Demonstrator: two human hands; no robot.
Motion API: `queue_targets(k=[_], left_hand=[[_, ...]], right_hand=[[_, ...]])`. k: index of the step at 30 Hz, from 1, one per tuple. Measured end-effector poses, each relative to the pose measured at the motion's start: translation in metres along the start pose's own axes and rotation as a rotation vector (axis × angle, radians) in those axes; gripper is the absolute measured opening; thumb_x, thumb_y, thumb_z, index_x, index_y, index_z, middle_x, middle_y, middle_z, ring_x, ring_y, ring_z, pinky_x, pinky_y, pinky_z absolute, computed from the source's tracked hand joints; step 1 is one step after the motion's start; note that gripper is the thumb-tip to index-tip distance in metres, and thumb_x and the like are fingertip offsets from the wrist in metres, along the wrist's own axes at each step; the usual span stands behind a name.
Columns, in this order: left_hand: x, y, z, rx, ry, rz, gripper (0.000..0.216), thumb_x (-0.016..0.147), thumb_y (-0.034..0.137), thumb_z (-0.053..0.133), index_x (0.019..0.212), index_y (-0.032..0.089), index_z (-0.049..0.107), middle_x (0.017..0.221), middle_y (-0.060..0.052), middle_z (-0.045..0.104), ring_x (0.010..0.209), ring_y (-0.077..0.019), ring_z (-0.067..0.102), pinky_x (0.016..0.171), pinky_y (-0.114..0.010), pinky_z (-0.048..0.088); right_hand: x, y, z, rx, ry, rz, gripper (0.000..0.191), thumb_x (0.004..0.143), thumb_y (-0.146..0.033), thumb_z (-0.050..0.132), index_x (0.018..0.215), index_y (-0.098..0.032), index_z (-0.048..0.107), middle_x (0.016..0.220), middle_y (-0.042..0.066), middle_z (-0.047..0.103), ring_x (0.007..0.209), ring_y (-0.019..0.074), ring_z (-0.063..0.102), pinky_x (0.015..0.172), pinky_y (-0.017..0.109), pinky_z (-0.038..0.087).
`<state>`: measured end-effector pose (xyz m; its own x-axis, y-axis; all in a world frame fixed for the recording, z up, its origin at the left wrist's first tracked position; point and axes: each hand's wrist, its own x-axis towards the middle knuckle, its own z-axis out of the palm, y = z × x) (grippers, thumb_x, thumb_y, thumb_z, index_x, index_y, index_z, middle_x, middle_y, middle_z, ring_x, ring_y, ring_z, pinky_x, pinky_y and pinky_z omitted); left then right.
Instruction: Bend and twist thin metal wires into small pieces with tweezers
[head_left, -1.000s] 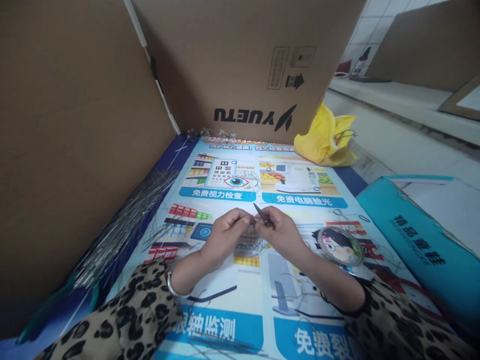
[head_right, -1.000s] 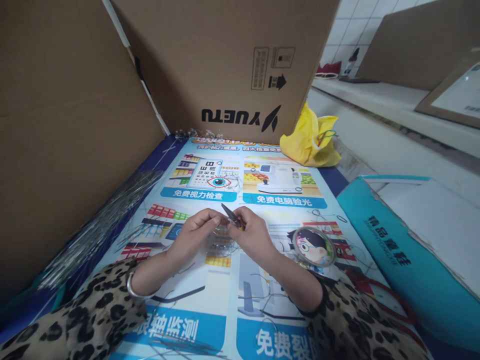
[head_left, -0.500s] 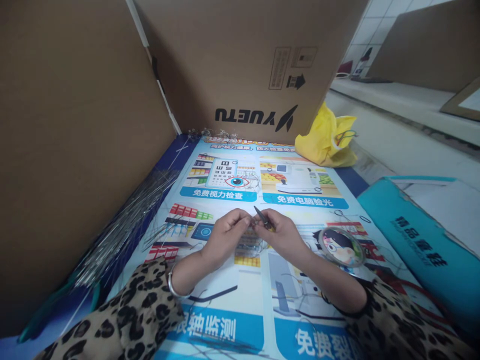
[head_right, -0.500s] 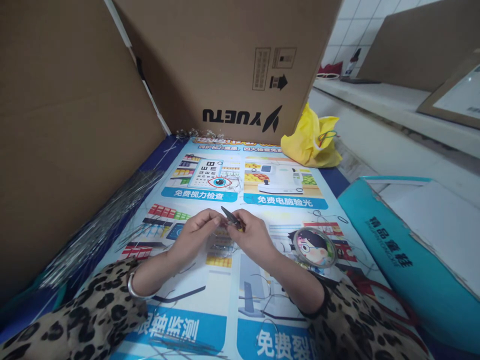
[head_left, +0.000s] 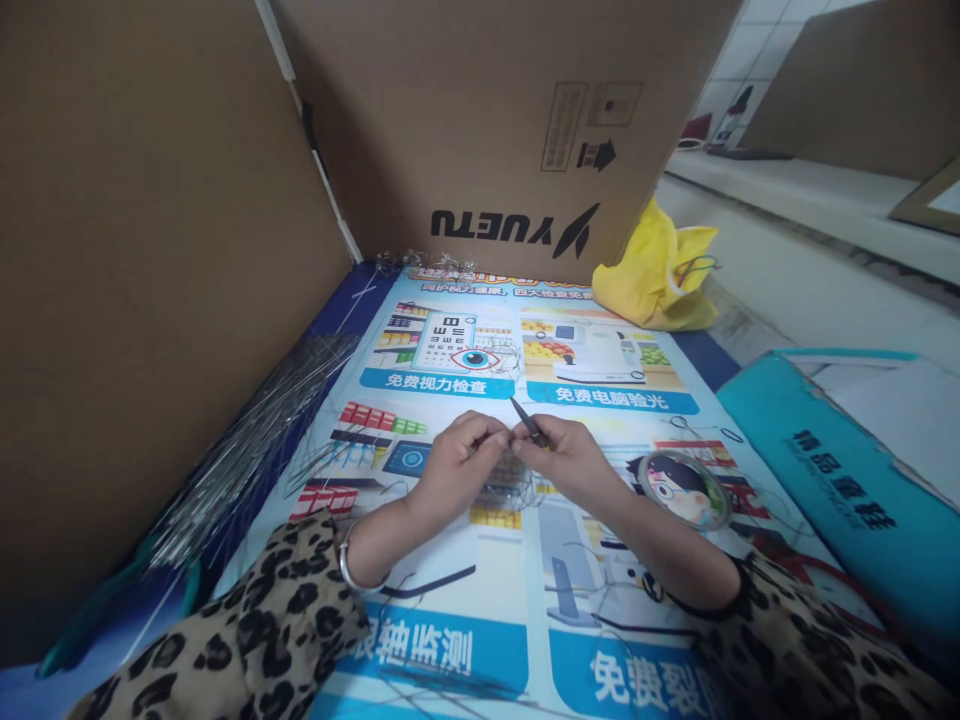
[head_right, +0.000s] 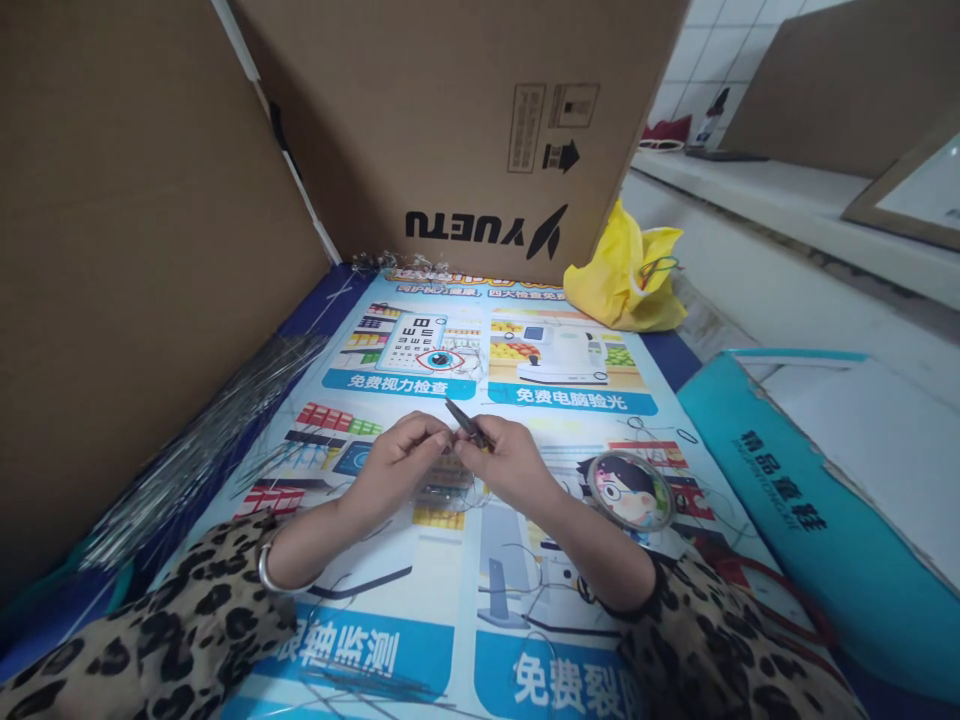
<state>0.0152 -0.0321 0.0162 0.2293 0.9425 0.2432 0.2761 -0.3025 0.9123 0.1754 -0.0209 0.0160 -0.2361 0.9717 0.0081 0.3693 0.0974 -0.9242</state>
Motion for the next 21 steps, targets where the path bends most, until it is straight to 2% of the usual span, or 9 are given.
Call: queue_targets(k=[5, 9, 13, 16, 21], left_hand=[[0.0, -0.003, 0.005, -0.112, -0.048, -0.11, 0.009, 0.078, 0.023, 0.051, 0.084, 0.017, 0.05, 0.079, 0.0, 0.054, 0.071, -0.011, 0.051, 0.065, -0.022, 0.04], [0.001, -0.006, 0.009, -0.16, -0.072, -0.173, 0.012, 0.073, 0.019, 0.054, 0.083, 0.017, 0.048, 0.077, 0.0, 0.055, 0.07, -0.0106, 0.053, 0.064, -0.022, 0.041], [0.002, -0.006, 0.009, -0.126, -0.05, -0.187, 0.014, 0.07, 0.018, 0.056, 0.082, 0.017, 0.048, 0.073, 0.002, 0.052, 0.065, -0.0089, 0.05, 0.062, -0.021, 0.04], [0.001, -0.006, 0.009, -0.087, -0.051, -0.187, 0.016, 0.068, 0.017, 0.058, 0.081, 0.017, 0.048, 0.071, 0.003, 0.05, 0.063, -0.0079, 0.047, 0.06, -0.02, 0.039], [0.0, -0.007, 0.009, -0.064, -0.056, -0.199, 0.018, 0.064, 0.016, 0.06, 0.075, 0.018, 0.046, 0.068, 0.005, 0.049, 0.06, -0.007, 0.044, 0.055, -0.018, 0.036]], right_hand=[[0.001, -0.001, -0.003, 0.254, -0.055, 0.066, 0.02, 0.07, -0.035, 0.059, 0.074, -0.017, 0.055, 0.066, -0.002, 0.05, 0.063, 0.0108, 0.045, 0.061, 0.025, 0.036], [0.001, -0.003, -0.005, 0.311, -0.062, 0.087, 0.019, 0.068, -0.034, 0.061, 0.073, -0.017, 0.054, 0.067, -0.002, 0.051, 0.063, 0.0105, 0.046, 0.062, 0.025, 0.037], [0.002, -0.004, -0.007, 0.242, -0.058, 0.077, 0.017, 0.069, -0.032, 0.06, 0.074, -0.017, 0.055, 0.066, -0.002, 0.051, 0.062, 0.0101, 0.045, 0.061, 0.025, 0.036], [0.003, -0.004, -0.009, 0.105, -0.062, 0.072, 0.016, 0.07, -0.033, 0.058, 0.073, -0.017, 0.056, 0.063, -0.003, 0.05, 0.059, 0.0098, 0.043, 0.057, 0.024, 0.035], [0.003, -0.006, -0.01, -0.052, -0.049, -0.018, 0.013, 0.07, -0.03, 0.056, 0.071, -0.018, 0.055, 0.061, -0.004, 0.049, 0.059, 0.0095, 0.042, 0.054, 0.022, 0.034]])
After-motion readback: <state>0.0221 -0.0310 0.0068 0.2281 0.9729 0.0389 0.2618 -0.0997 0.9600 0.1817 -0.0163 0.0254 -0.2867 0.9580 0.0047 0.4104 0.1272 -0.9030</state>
